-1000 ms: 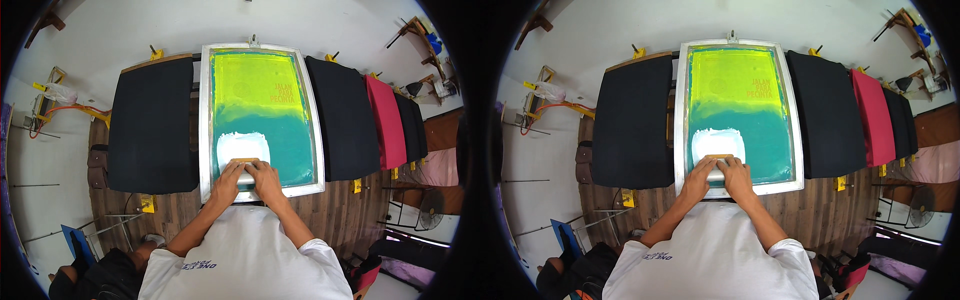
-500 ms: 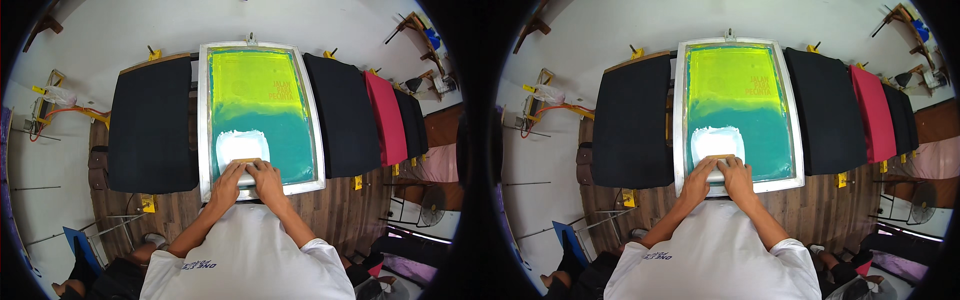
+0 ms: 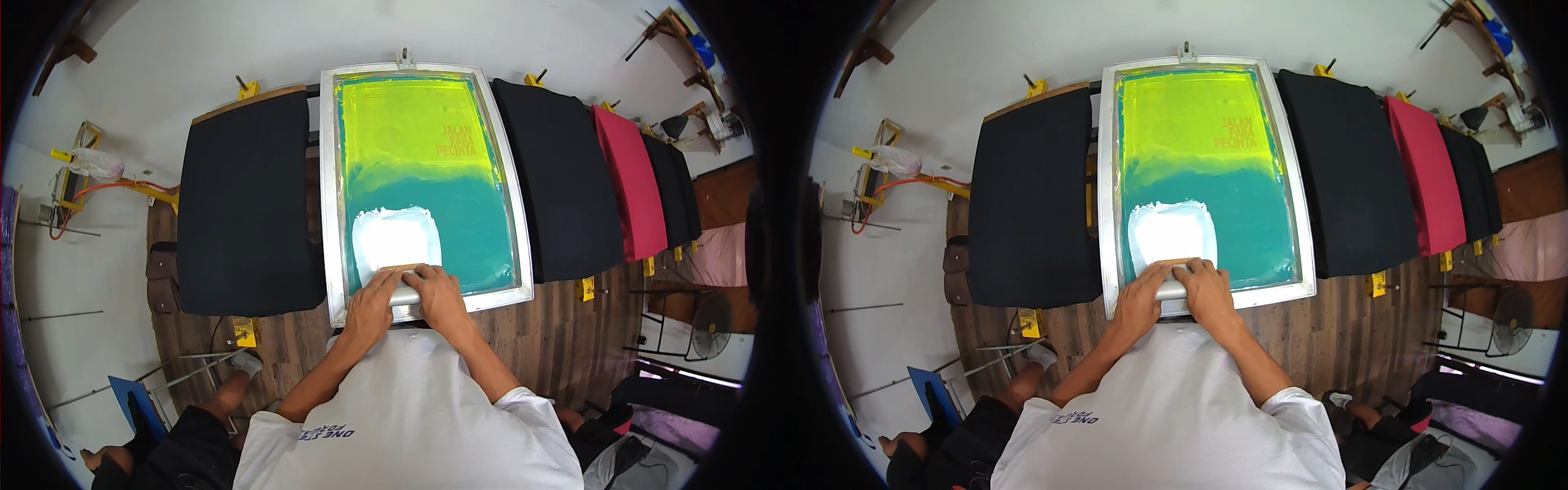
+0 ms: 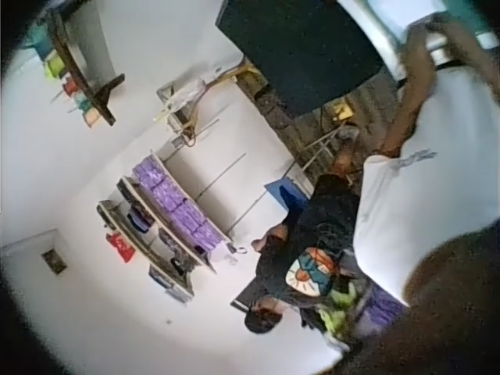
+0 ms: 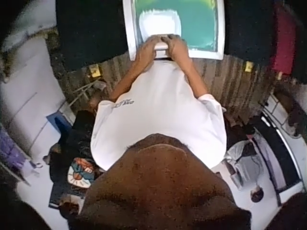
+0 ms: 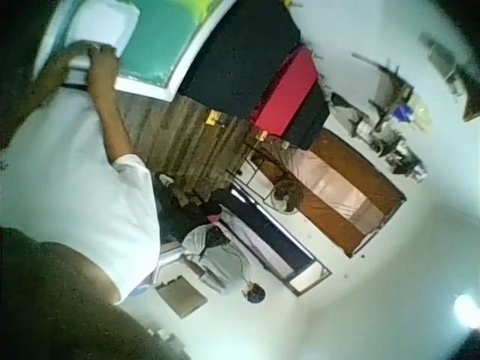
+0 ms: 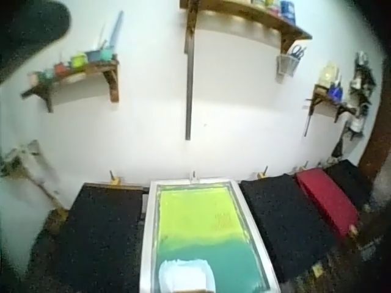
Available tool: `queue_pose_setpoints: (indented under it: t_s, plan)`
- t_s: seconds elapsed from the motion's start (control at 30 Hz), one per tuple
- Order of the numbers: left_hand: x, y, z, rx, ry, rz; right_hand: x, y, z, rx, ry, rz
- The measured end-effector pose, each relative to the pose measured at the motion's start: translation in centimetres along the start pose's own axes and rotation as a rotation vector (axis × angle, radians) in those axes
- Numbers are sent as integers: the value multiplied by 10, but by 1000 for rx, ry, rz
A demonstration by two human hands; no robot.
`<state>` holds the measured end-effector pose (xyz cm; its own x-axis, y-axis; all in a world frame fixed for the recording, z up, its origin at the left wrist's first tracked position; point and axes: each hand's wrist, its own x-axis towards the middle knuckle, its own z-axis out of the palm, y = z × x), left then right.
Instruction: Screen printing designs onto t-shirts using a squeegee and ink.
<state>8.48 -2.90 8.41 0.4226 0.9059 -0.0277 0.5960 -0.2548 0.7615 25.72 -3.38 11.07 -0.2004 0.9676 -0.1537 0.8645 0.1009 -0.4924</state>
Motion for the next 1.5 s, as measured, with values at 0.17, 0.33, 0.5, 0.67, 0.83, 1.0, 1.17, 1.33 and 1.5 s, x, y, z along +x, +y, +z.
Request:
queue_pose_setpoints:
  t_s: [0.17,0.33,0.5,0.67,0.83,1.0,1.17,1.33,1.5]
  plan:
    - [-3,-1,1,113,64,76,-6,1,10,-39,125,-39]
    - [-6,8,-5,101,-33,10,-7,-1,2,14,-18,2]
    - [-8,2,1,115,-22,24,-14,3,16,-37,80,-19]
    - [-10,7,-1,110,-64,4,-15,1,7,8,-62,28]
    - [-15,4,3,137,-68,10,-19,3,12,14,-12,12]
    - [-16,4,2,166,-43,33,-23,0,17,-25,48,-7]
    - [-18,7,-2,135,-106,-4,-21,-4,4,14,-65,20]
    - [-21,0,4,191,-91,43,-28,-2,16,-7,18,12]
    - [-24,5,-2,166,-111,57,-29,-7,6,6,-31,22]
